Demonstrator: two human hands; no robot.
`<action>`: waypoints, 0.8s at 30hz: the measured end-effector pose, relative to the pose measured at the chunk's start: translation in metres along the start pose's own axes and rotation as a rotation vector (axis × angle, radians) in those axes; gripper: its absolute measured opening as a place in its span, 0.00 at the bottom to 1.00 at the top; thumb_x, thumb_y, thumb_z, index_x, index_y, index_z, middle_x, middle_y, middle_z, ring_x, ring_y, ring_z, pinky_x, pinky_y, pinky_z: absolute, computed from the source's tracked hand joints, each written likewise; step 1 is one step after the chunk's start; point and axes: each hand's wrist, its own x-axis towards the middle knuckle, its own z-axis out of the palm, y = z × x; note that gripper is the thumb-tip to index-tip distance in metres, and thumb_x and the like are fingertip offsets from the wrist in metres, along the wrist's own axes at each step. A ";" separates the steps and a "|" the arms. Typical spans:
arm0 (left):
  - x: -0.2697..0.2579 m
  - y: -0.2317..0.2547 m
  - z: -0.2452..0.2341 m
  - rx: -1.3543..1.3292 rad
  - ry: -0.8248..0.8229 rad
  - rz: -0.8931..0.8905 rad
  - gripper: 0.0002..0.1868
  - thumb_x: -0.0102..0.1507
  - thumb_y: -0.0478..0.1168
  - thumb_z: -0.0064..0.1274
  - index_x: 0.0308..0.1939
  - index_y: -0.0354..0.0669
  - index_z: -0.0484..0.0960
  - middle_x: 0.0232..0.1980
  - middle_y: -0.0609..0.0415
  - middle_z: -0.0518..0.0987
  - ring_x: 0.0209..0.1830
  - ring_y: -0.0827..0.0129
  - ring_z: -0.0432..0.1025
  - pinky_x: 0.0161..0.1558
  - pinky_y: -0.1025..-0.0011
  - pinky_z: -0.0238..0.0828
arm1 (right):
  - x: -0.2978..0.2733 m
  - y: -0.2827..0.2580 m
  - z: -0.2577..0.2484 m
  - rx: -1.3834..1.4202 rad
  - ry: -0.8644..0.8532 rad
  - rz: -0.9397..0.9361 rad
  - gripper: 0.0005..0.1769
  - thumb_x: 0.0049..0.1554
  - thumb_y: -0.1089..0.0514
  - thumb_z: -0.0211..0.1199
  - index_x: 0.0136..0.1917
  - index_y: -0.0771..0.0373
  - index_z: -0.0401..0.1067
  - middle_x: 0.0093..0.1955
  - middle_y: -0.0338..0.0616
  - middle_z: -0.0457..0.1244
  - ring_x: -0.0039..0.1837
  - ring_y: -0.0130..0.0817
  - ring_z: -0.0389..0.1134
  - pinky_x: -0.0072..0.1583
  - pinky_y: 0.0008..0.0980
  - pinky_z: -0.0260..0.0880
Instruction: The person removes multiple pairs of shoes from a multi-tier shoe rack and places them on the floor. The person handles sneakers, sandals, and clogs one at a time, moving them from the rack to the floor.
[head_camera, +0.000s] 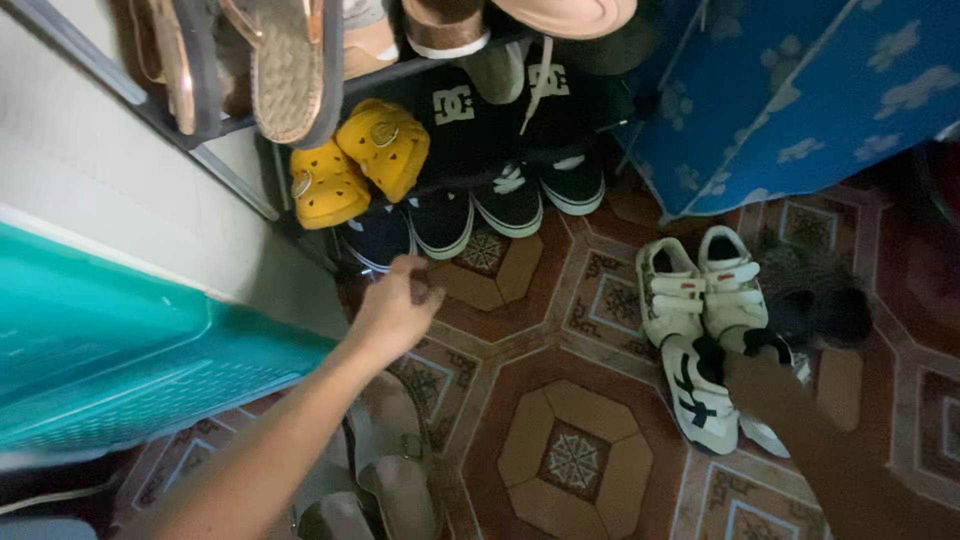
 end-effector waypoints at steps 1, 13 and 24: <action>-0.001 0.001 0.001 -0.011 -0.006 -0.026 0.29 0.61 0.47 0.59 0.62 0.38 0.71 0.46 0.40 0.84 0.49 0.48 0.80 0.51 0.58 0.76 | -0.005 0.000 0.003 0.016 -0.001 0.002 0.23 0.61 0.47 0.58 0.68 0.52 0.69 0.60 0.53 0.69 0.61 0.52 0.71 0.63 0.51 0.72; 0.014 0.105 -0.063 -0.052 0.126 0.079 0.30 0.61 0.45 0.61 0.63 0.38 0.69 0.47 0.38 0.82 0.45 0.49 0.79 0.48 0.57 0.76 | -0.104 -0.022 -0.205 0.355 0.081 -0.326 0.29 0.62 0.52 0.58 0.75 0.52 0.60 0.55 0.55 0.72 0.58 0.53 0.73 0.61 0.50 0.73; 0.046 0.220 -0.201 -0.034 0.458 0.271 0.18 0.58 0.35 0.58 0.53 0.40 0.77 0.40 0.45 0.84 0.41 0.58 0.80 0.45 0.62 0.78 | -0.242 -0.042 -0.448 0.750 0.145 -0.538 0.33 0.59 0.51 0.60 0.76 0.52 0.58 0.52 0.50 0.73 0.55 0.44 0.75 0.58 0.43 0.74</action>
